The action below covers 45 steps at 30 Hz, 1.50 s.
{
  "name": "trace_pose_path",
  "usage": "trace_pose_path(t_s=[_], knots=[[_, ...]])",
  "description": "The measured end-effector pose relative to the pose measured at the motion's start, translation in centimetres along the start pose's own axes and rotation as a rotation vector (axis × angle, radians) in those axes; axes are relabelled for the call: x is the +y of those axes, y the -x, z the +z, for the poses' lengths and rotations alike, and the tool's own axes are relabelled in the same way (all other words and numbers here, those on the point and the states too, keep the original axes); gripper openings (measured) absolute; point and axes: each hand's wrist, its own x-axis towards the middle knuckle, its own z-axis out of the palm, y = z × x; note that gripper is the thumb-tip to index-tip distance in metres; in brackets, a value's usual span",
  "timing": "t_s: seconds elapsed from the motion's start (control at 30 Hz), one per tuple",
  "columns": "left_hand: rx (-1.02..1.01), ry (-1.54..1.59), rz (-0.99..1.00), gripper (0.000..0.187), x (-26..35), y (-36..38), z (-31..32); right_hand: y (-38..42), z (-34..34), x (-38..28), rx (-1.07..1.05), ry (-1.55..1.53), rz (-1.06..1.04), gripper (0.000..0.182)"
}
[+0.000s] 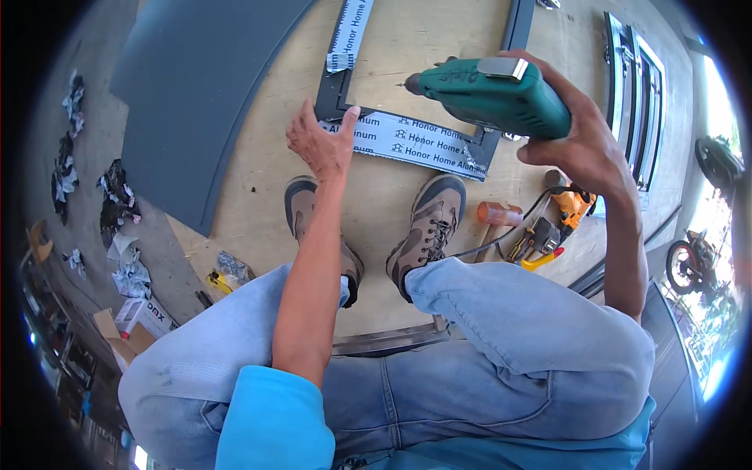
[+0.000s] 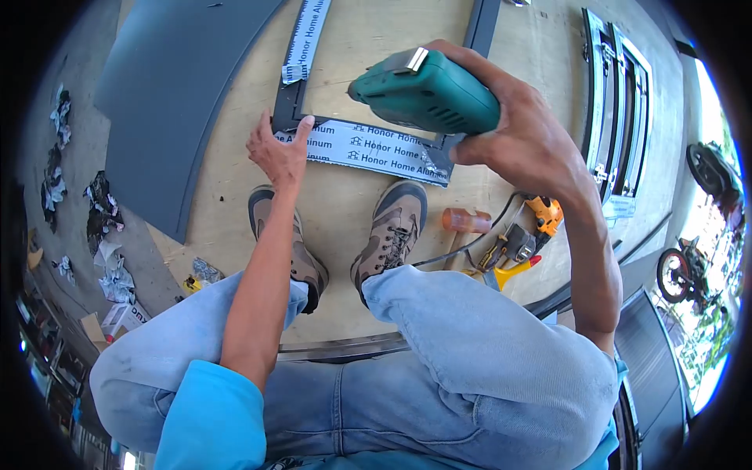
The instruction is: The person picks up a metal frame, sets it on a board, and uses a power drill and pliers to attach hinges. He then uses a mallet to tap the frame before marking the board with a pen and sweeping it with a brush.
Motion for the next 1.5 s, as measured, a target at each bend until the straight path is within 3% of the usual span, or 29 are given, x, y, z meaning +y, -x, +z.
trace_pose_path(t_s=[0.1, 0.4, 0.97, 1.13, 1.17, 1.47, 1.5], knots=[[-0.073, 0.039, -0.007, 0.072, 0.6, -0.4, 0.3, -2.3, 1.8, -2.2, -0.032, 0.081, -0.132, 0.081], [0.017, -0.07, -0.127, 0.054, 1.1, -0.4, 1.7, -5.2, 5.7, -5.3, -0.193, 0.168, -0.21, 0.079], [0.034, -0.097, -0.116, 0.056, 1.0, -0.4, 2.1, -6.4, 6.0, -5.9, -0.223, 0.205, -0.138, 0.083], [0.042, -0.083, -0.111, 0.056, 0.8, -0.4, 2.2, -6.5, 7.1, -8.5, -0.293, 0.464, -0.203, 0.081], [0.035, -0.1, -0.105, 0.055, 0.7, -0.5, 2.3, -6.6, 7.5, -8.6, -0.283, 0.518, -0.296, 0.073], [0.126, -0.043, -0.085, 0.056, 0.7, -0.8, 2.0, -9.6, 8.2, -11.3, -0.341, 0.692, -0.414, 0.074], [0.113, -0.046, -0.084, 0.057, 0.7, -0.8, 1.9, -9.4, 8.3, -11.9, -0.384, 0.698, -0.334, 0.079]])
